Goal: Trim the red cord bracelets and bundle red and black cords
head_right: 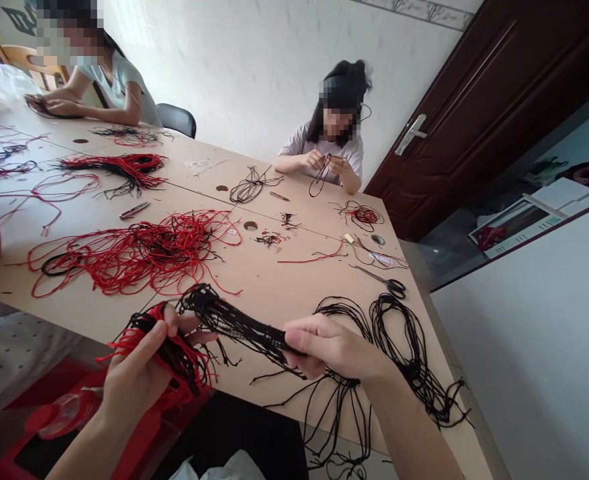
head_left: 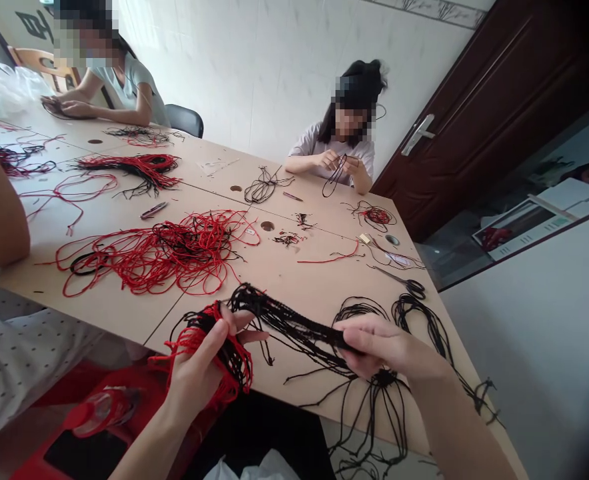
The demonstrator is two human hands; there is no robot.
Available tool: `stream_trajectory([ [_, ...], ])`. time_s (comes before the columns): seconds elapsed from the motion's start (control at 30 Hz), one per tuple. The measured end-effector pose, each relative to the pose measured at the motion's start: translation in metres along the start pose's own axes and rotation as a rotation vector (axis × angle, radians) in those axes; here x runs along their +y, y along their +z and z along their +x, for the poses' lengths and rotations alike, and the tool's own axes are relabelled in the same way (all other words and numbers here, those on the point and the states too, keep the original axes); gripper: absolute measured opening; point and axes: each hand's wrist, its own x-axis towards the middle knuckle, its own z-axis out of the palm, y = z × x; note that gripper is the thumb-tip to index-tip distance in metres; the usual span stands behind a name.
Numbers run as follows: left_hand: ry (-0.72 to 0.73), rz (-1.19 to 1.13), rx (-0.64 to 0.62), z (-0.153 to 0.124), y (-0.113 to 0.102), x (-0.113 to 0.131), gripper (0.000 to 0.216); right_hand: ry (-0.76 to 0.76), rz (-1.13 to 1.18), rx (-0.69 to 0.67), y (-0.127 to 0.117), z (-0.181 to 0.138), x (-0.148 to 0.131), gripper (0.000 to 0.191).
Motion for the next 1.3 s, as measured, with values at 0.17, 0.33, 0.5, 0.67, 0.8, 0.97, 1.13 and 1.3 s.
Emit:
stream_trajectory([
  [0.17,-0.156,0.078,0.009,0.016,-0.011,0.012,0.019,-0.192,0.72,0.12,-0.003,0.016,-0.022,0.024],
  [0.33,-0.094,0.151,0.024,0.021,-0.022,0.024,0.019,-0.232,0.82,0.33,0.001,0.025,-0.05,0.044],
  [0.5,-0.034,0.146,-0.012,0.012,-0.01,0.026,0.02,-0.318,0.689,0.276,0.01,0.03,-0.059,0.053],
  [0.67,0.052,0.161,-0.153,0.006,0.02,0.013,0.019,-0.361,0.637,0.223,0.023,0.035,-0.063,0.053],
  [0.8,0.111,0.235,-0.149,0.011,0.038,0.003,0.02,-0.37,0.623,0.234,0.032,0.043,-0.064,0.053],
  [0.97,0.096,0.299,-0.17,0.018,0.044,-0.006,0.028,-0.393,0.671,0.268,0.037,0.054,-0.065,0.05],
  [1.13,0.045,0.211,-0.23,0.016,0.046,-0.01,0.031,-0.366,0.711,0.298,0.036,0.059,-0.065,0.043],
  [1.3,0.007,0.276,-0.168,0.011,0.048,-0.005,0.034,-0.355,0.611,0.248,0.031,0.058,-0.057,0.027],
])
